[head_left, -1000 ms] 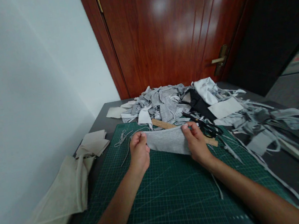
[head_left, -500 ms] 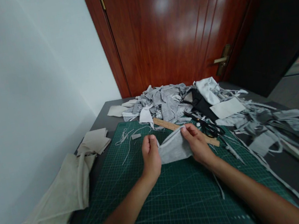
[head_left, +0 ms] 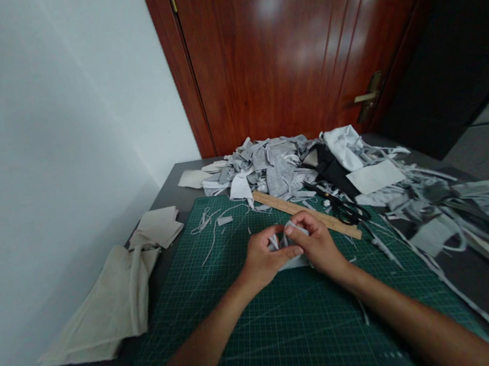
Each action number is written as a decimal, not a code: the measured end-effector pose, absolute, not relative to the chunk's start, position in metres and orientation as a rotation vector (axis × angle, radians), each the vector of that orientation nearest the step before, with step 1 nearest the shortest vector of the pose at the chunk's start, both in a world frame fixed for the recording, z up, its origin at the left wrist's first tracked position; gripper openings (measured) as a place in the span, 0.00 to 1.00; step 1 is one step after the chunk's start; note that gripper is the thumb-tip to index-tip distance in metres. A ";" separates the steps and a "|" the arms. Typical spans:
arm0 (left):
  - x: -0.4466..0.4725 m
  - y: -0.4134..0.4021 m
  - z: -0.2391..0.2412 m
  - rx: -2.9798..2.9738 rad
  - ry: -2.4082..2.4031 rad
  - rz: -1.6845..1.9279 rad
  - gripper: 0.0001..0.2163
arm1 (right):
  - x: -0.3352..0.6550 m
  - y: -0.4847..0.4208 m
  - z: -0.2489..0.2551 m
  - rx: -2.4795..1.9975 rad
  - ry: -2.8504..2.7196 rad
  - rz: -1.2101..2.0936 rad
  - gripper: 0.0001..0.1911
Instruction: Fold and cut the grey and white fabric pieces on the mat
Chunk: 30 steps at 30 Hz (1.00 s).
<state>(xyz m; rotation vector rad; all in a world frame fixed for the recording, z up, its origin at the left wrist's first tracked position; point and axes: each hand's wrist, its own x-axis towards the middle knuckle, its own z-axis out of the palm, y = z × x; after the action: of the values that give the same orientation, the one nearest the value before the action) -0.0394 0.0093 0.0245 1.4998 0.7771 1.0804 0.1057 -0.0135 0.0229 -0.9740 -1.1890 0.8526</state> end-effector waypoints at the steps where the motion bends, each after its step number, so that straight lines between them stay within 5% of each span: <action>1: -0.039 0.009 0.024 1.498 0.767 1.070 0.19 | 0.106 -0.014 0.023 -0.974 -1.192 0.869 0.16; 18: -0.038 0.006 0.024 1.233 0.841 1.302 0.17 | 0.106 -0.019 0.028 -0.950 -1.236 0.931 0.16; 30: -0.041 0.011 0.022 1.468 0.783 1.093 0.16 | 0.107 -0.013 0.024 -1.033 -1.137 0.928 0.16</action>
<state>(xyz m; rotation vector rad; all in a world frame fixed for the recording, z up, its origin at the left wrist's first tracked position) -0.0408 0.0112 0.0219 1.4675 0.7834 1.0926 0.1066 -0.0129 0.0243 -1.0328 -1.1367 0.9279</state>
